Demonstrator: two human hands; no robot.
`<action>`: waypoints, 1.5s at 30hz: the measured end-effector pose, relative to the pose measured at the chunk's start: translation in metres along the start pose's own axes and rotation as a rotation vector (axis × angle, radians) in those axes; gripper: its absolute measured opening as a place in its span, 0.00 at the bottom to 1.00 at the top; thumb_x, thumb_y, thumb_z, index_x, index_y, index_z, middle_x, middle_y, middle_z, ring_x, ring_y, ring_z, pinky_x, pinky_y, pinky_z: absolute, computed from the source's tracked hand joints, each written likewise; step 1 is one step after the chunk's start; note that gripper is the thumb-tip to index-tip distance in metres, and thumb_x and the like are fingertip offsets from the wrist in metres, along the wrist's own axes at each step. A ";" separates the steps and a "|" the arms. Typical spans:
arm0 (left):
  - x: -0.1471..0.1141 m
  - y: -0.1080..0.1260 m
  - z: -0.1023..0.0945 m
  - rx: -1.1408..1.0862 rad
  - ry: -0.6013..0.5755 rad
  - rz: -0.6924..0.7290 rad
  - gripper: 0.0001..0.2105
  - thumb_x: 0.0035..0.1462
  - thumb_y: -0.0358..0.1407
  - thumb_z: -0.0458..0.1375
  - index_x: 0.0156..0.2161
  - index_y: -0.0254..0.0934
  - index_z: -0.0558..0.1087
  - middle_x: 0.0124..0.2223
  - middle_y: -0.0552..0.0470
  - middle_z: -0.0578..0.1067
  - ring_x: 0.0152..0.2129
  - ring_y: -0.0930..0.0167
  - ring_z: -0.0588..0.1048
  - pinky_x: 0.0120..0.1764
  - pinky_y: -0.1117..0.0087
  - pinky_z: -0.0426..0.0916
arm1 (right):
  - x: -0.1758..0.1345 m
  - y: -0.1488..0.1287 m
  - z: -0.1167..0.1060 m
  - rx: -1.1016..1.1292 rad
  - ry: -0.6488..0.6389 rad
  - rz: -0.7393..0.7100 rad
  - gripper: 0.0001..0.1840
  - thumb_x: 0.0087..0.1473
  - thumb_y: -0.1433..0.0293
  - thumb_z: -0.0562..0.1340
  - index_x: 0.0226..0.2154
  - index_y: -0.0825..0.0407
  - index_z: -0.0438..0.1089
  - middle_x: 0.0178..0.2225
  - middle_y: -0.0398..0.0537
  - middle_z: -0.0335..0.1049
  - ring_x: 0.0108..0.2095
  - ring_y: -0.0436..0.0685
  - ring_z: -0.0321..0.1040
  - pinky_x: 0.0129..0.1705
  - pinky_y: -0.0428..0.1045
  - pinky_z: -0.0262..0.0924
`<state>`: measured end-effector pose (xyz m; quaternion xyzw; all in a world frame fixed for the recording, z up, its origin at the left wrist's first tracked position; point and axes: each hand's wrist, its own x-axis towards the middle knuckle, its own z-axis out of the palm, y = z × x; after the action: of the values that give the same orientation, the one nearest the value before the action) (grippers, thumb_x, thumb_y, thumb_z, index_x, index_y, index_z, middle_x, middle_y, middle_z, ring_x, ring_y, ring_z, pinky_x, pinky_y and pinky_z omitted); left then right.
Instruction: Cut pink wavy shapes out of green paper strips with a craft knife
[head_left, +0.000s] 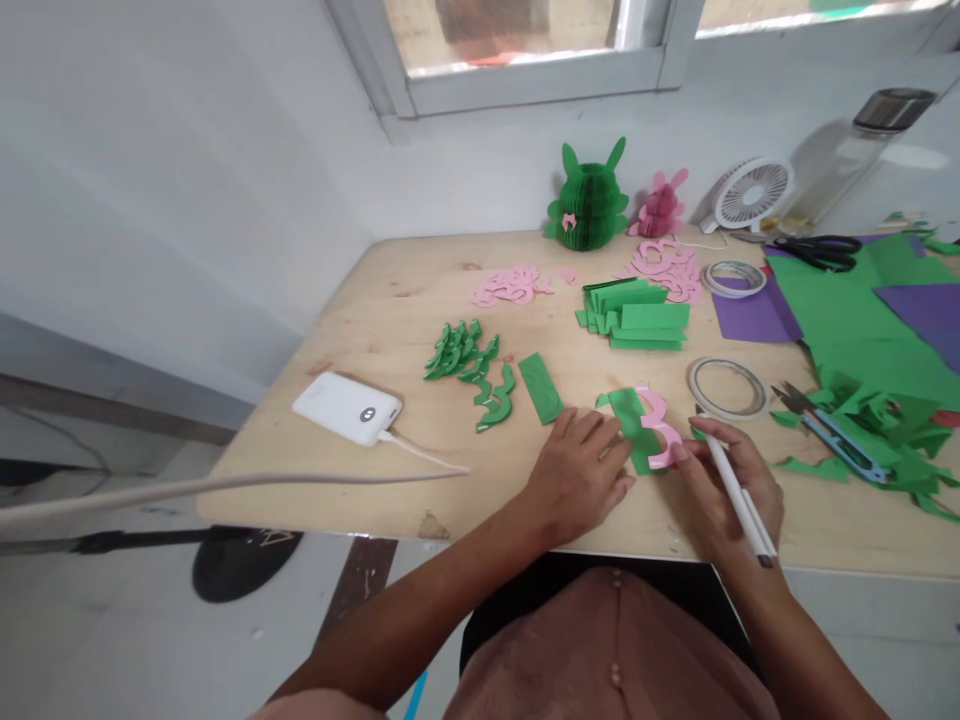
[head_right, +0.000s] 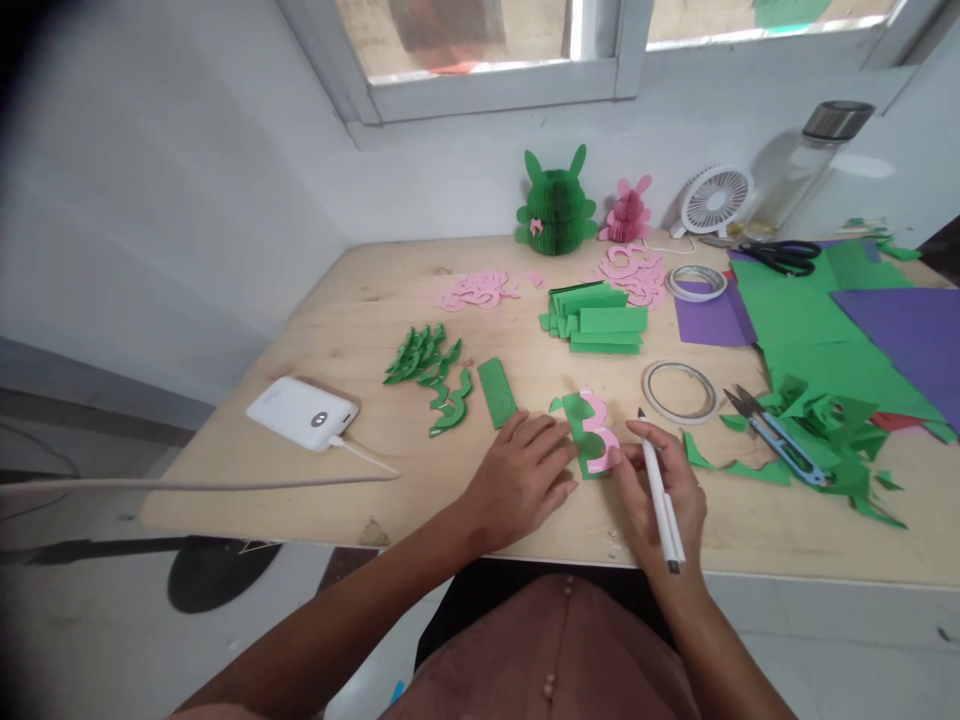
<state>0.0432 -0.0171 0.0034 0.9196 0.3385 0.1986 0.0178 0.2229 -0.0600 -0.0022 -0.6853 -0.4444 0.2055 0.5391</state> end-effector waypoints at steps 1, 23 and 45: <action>0.000 0.000 0.000 -0.010 0.006 0.005 0.12 0.64 0.41 0.55 0.47 0.37 0.72 0.52 0.47 0.73 0.53 0.61 0.67 0.57 0.54 0.58 | 0.000 -0.001 -0.001 -0.010 0.006 -0.005 0.22 0.45 0.57 0.70 0.43 0.49 0.74 0.28 0.45 0.77 0.27 0.55 0.73 0.33 0.49 0.69; 0.014 0.002 0.007 0.075 0.103 0.094 0.08 0.66 0.31 0.51 0.44 0.39 0.73 0.47 0.50 0.75 0.41 0.67 0.73 0.50 0.60 0.62 | 0.006 -0.001 -0.004 -0.150 -0.003 -0.057 0.21 0.49 0.54 0.66 0.41 0.50 0.74 0.28 0.47 0.77 0.27 0.56 0.74 0.31 0.49 0.69; 0.056 -0.015 0.006 0.166 -0.046 0.157 0.10 0.67 0.31 0.49 0.42 0.37 0.74 0.39 0.47 0.74 0.41 0.63 0.69 0.46 0.61 0.60 | -0.002 0.007 -0.002 0.117 0.255 -0.028 0.24 0.47 0.58 0.70 0.46 0.50 0.73 0.30 0.45 0.76 0.27 0.54 0.73 0.32 0.49 0.66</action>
<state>0.0748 0.0299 0.0152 0.9459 0.2803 0.1493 -0.0663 0.2261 -0.0631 -0.0081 -0.6671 -0.3692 0.1348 0.6329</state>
